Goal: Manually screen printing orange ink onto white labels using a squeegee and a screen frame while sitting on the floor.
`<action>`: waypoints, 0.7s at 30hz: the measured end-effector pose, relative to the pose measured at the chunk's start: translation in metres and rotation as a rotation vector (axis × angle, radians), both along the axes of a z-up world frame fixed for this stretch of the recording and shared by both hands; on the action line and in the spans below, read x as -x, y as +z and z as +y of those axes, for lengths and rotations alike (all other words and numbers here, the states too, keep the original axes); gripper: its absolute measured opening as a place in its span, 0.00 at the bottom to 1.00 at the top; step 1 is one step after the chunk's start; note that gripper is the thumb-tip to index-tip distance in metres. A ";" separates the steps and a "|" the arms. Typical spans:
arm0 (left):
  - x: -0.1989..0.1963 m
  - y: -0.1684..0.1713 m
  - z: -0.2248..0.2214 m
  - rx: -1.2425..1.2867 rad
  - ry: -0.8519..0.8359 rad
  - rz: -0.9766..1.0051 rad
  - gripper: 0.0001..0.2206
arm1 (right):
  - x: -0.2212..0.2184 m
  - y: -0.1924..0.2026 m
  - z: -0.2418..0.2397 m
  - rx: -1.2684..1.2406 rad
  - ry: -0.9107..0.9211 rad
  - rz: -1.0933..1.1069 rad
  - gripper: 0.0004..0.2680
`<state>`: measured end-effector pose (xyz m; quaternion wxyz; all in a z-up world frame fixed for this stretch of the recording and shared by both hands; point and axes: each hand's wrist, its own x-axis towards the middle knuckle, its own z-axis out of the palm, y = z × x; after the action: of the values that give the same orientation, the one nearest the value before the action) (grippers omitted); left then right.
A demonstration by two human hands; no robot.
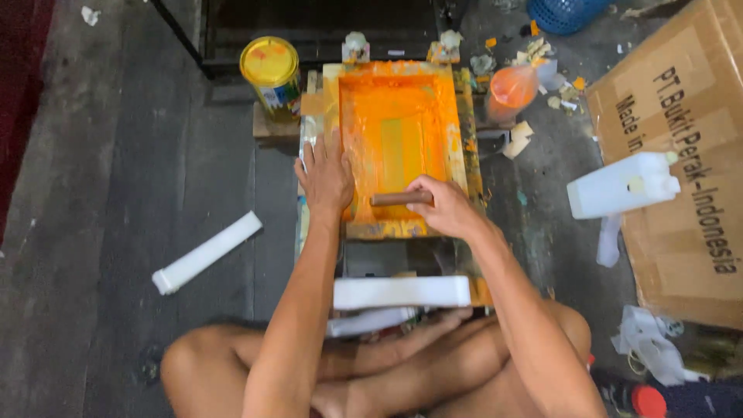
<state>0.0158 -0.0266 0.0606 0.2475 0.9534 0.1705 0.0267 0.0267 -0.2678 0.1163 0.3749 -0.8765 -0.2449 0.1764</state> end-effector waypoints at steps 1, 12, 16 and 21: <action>0.007 -0.006 -0.001 0.003 0.004 0.003 0.23 | 0.007 -0.001 -0.002 0.003 0.004 0.003 0.09; 0.063 -0.024 -0.010 0.039 0.004 0.001 0.25 | 0.022 -0.010 -0.006 -0.009 -0.105 0.085 0.07; 0.073 -0.027 -0.010 0.076 -0.001 -0.013 0.25 | 0.032 0.003 -0.003 -0.005 -0.103 0.094 0.09; 0.075 -0.016 -0.011 0.135 0.000 0.019 0.24 | 0.029 0.017 0.003 0.079 -0.068 0.088 0.07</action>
<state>-0.0588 -0.0372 0.0445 0.3097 0.9347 0.1741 0.0058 -0.0028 -0.2651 0.1331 0.3560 -0.8900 -0.1910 0.2114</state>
